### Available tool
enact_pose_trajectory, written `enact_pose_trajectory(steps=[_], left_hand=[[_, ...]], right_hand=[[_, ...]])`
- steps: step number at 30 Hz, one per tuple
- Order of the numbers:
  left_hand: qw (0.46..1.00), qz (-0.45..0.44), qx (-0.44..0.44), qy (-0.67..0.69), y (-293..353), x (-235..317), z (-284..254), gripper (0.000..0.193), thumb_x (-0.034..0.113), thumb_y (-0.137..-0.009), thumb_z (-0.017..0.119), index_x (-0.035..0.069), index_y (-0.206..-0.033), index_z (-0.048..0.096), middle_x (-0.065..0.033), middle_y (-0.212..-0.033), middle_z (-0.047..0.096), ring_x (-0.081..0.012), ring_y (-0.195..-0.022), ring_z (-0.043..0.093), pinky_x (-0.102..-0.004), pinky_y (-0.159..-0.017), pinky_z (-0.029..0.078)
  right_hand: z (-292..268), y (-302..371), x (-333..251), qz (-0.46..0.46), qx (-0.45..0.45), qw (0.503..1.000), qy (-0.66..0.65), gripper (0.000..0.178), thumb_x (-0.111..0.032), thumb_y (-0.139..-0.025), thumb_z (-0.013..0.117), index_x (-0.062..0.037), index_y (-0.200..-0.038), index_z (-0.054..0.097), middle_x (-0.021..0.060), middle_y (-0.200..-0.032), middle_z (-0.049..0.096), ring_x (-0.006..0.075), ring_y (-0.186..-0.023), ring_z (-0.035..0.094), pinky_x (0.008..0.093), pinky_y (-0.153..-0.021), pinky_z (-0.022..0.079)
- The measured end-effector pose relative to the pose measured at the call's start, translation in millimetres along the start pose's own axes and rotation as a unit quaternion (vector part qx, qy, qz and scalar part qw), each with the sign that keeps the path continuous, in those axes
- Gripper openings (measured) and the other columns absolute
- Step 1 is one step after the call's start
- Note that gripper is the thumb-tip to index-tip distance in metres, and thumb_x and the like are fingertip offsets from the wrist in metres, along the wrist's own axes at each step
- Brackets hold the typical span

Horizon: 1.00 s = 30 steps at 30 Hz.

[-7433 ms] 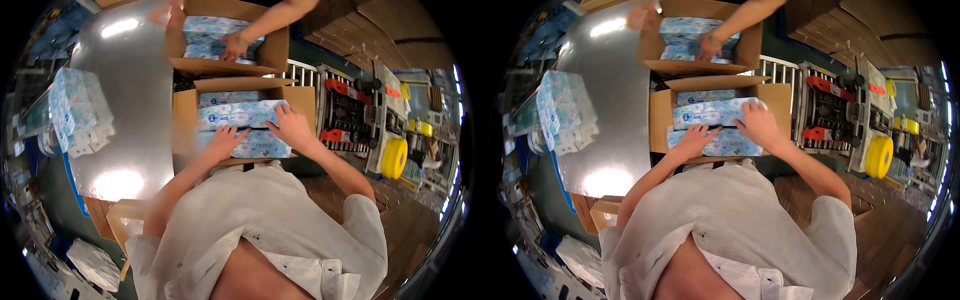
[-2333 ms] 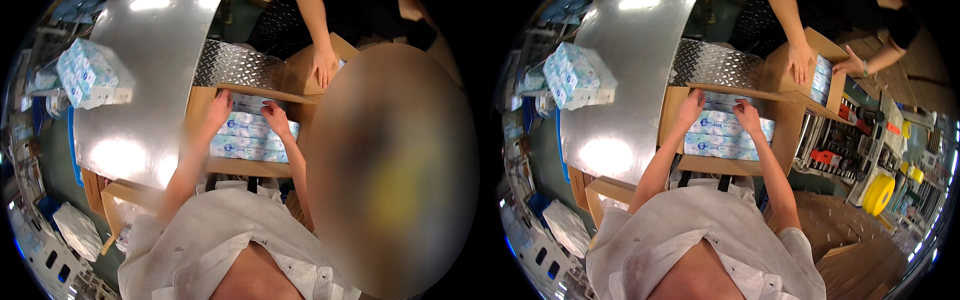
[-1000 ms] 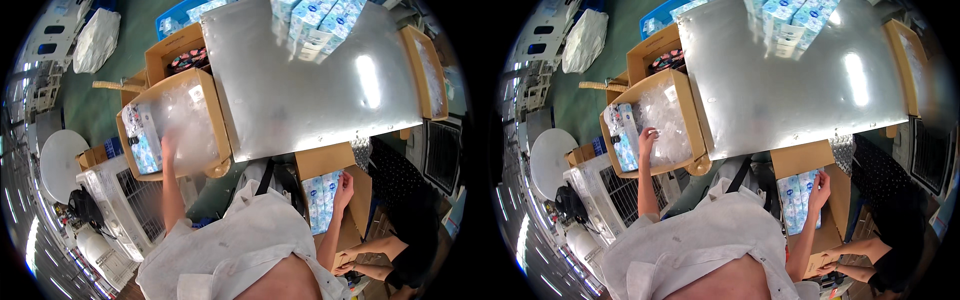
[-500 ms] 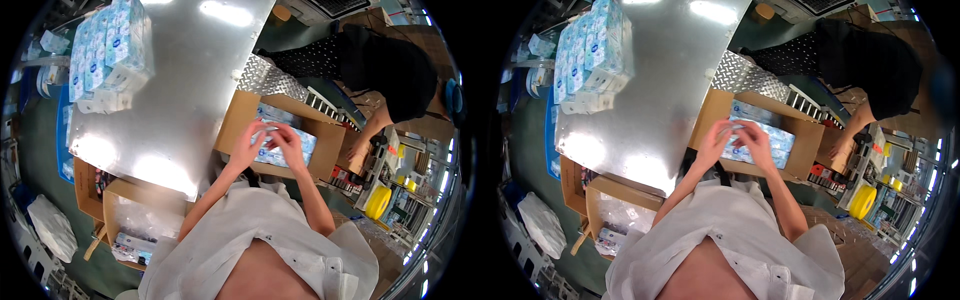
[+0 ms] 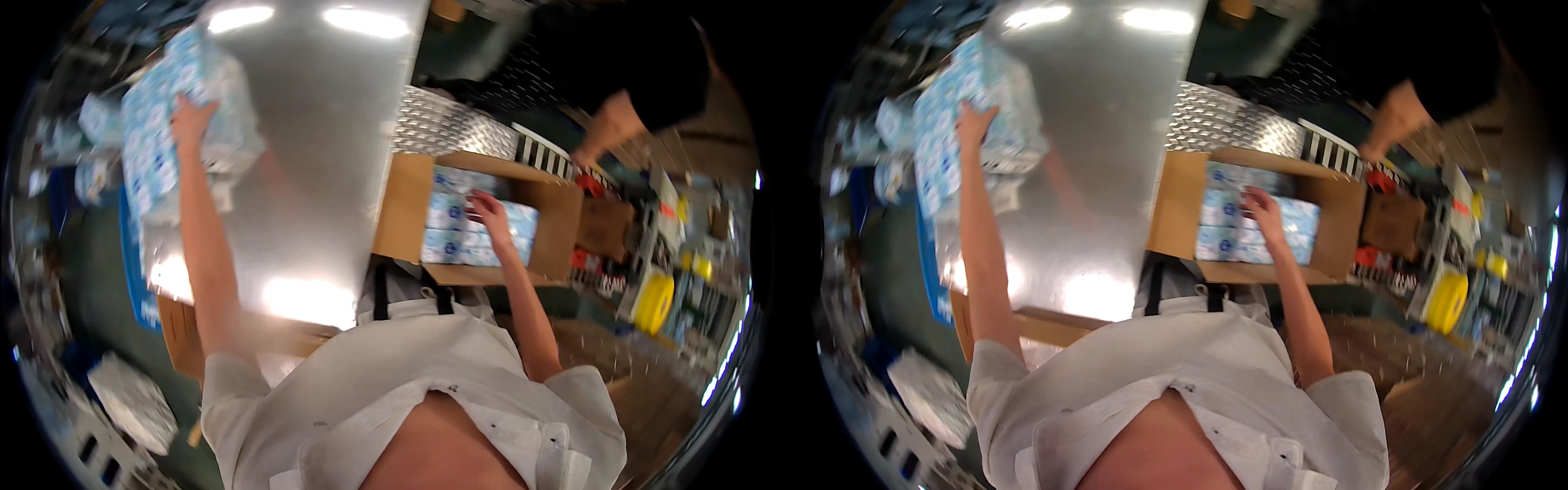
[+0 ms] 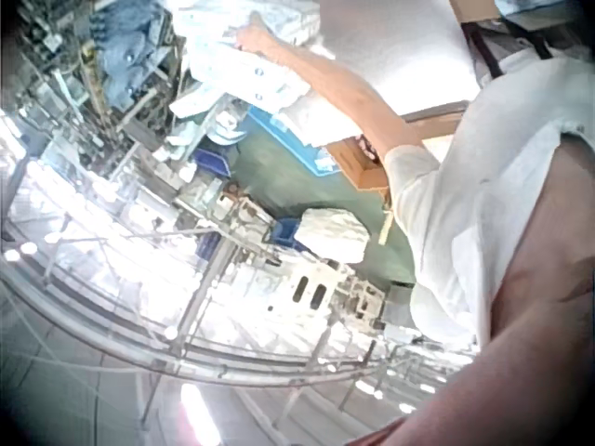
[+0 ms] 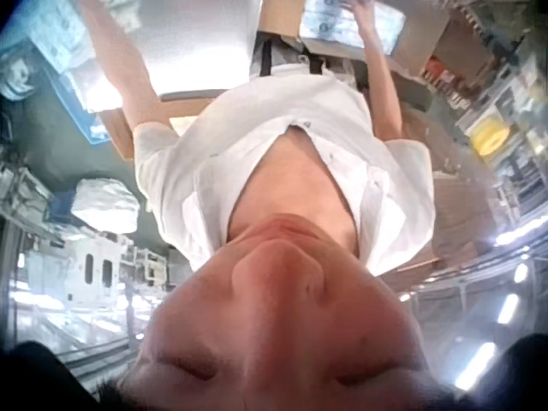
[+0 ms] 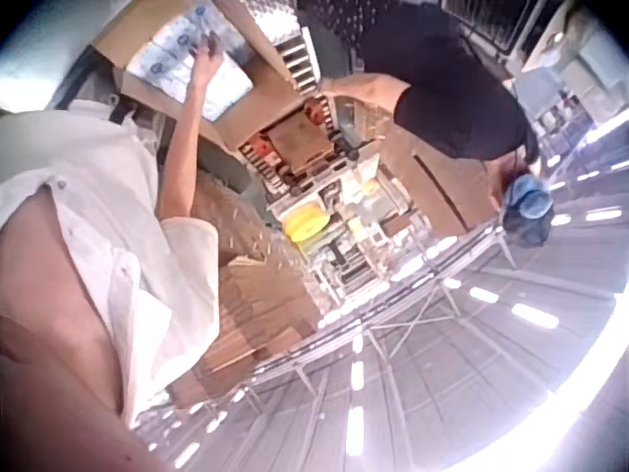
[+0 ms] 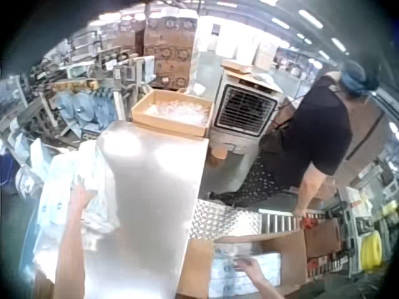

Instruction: The person packs packages of tissues into cardboard boxes on a metal table. They repeatedly place tissue packs into boxes, close the flaps, and move the filled boxes aside while another person assists nearby.

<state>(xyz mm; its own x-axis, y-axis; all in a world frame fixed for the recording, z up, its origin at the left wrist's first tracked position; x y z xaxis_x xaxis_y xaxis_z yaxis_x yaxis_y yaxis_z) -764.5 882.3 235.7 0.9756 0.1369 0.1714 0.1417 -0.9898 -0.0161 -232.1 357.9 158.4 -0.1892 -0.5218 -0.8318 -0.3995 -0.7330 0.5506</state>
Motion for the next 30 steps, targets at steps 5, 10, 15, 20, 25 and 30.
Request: enact_pose_trajectory(steps=[5, 10, 15, 20, 25, 30], left_hand=[[0.971, 0.223, -0.007, 0.082, 94.3, 57.2, -6.7, 0.110, 0.033, -0.069, 0.080, 0.011, -0.157, 0.017, -0.0271, -0.128, 0.052, -0.0436, -0.113, 0.055, -0.0484, -0.096, 0.045], [0.919, 0.262, -0.151, 0.251, 295.1, 16.2, -30.6, 0.114, 0.008, -0.056, 0.080, 0.004, -0.155, 0.024, -0.0254, -0.139, 0.050, -0.0379, -0.128, 0.050, -0.0411, -0.107, 0.041], [0.871, 0.081, -0.334, 0.350, 453.7, 21.0, -57.2, 0.111, 0.001, -0.063, 0.078, 0.010, -0.157, 0.019, -0.0197, -0.141, 0.044, -0.0354, -0.131, 0.043, -0.0446, -0.108, 0.039], [0.862, 0.409, -0.224, 0.198, 496.7, 144.8, -110.6, 0.103, 0.007, -0.054, 0.084, 0.013, -0.148, 0.041, -0.0177, -0.132, 0.050, -0.0382, -0.117, 0.049, -0.0481, -0.096, 0.042], [0.737, 0.635, -0.148, 0.176, 515.4, 314.8, -105.3, 0.084, 0.006, -0.056, 0.078, 0.024, -0.135, 0.058, -0.0130, -0.135, 0.051, -0.0330, -0.123, 0.049, -0.0478, -0.098, 0.039], [0.686, 0.709, -0.069, 0.148, 513.6, 378.7, -25.4, 0.083, 0.009, -0.061, 0.080, 0.034, -0.137, 0.056, -0.0111, -0.141, 0.048, -0.0335, -0.125, 0.048, -0.0477, -0.101, 0.039]], right_hand=[[42.7, 61.2, -83.4, -0.124, 0.013, 0.969, 0.214, 0.041, -0.015, -0.092, 0.066, -0.0063, -0.130, 0.057, 0.0105, -0.117, 0.068, 0.0195, -0.097, 0.068, 0.0321, -0.080, 0.055], [86.0, 11.1, -133.4, -0.189, -0.041, 0.979, 0.068, 0.045, -0.030, -0.096, 0.064, -0.0090, -0.135, 0.055, 0.0112, -0.122, 0.065, 0.0210, -0.111, 0.062, 0.0331, -0.095, 0.049], [105.5, -13.7, -75.0, 0.100, -0.186, 0.975, 0.068, 0.063, -0.058, -0.097, 0.050, -0.0129, -0.142, 0.049, 0.0059, -0.137, 0.055, 0.0217, -0.125, 0.052, 0.0437, -0.104, 0.043], [26.7, 19.8, -50.3, 0.089, -0.149, 0.971, -0.163, 0.066, -0.058, -0.097, 0.051, -0.0147, -0.147, 0.044, 0.0069, -0.143, 0.050, 0.0228, -0.132, 0.047, 0.0461, -0.106, 0.043], [-167.5, 83.1, -93.6, -0.204, 0.085, 0.975, -0.027, 0.050, -0.037, -0.104, 0.044, -0.0099, -0.147, 0.039, 0.0129, -0.144, 0.044, 0.0231, -0.130, 0.048, 0.0345, -0.106, 0.043], [-215.6, 90.5, -67.1, -0.188, 0.186, 0.956, -0.130, 0.057, -0.041, -0.106, 0.038, -0.0066, -0.150, 0.035, 0.0126, -0.151, 0.039, 0.0253, -0.137, 0.041, 0.0388, -0.114, 0.033]])
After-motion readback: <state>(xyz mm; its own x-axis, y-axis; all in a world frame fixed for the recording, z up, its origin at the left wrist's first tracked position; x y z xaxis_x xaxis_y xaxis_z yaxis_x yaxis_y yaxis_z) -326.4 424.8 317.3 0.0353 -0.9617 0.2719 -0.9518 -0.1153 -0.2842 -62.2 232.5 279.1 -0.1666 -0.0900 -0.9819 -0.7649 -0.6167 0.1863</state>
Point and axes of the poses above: each hand's wrist, its own y-axis away from the middle knuckle, its own z-axis out of the palm, x = y × z, the point moved 7 cm from there along -y, towards the middle knuckle
